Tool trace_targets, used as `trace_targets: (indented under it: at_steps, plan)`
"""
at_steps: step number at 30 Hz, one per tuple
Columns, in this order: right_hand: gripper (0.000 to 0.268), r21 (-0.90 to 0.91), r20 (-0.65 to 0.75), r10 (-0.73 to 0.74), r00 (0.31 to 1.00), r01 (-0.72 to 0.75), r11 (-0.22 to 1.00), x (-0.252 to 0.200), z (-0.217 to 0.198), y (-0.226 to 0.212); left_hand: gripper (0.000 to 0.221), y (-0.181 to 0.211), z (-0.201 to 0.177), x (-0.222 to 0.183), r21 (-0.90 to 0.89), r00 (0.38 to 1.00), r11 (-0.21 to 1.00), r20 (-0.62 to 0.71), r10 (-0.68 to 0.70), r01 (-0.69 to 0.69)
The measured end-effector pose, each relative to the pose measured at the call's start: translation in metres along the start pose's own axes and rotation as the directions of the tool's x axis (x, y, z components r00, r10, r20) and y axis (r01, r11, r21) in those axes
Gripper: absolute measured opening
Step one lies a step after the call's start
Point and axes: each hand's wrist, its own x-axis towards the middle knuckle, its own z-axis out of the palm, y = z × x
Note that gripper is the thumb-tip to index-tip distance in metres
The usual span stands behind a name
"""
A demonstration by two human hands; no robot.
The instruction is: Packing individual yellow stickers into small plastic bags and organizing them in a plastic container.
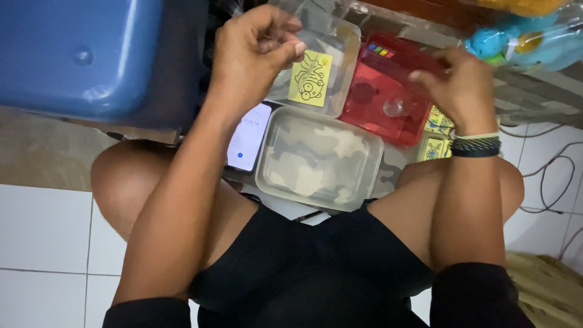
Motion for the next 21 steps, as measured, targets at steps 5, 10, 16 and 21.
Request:
trace_targets:
  at_steps: [5, 10, 16, 21]
  plan:
    - [0.066, -0.182, 0.250, 0.245, 0.937, -0.204, 0.962, 0.006, 0.047, 0.010, 0.022, 0.002, 0.003, -0.005, 0.041, 0.999, 0.998, 0.020, -0.050, 0.049]
    - [0.030, 0.158, -0.055, 0.095, 0.994, -0.085, 0.984, 0.027, 0.088, -0.009, 0.023, -0.004, 0.007, -0.007, 0.042, 0.998, 0.997, 0.008, -0.065, 0.064]
    - [0.008, 0.822, 0.480, 0.550, 0.683, -0.569, -0.011, 0.053, 0.131, -0.025, 0.022, -0.008, 0.010, -0.004, 0.050, 0.996, 0.995, 0.012, -0.085, 0.084]
    - [0.053, 0.822, 0.565, 0.650, 0.508, -0.275, -0.499, 0.074, 0.189, 0.026, 0.021, -0.011, 0.007, -0.002, 0.019, 0.998, 0.997, -0.001, -0.069, 0.069]
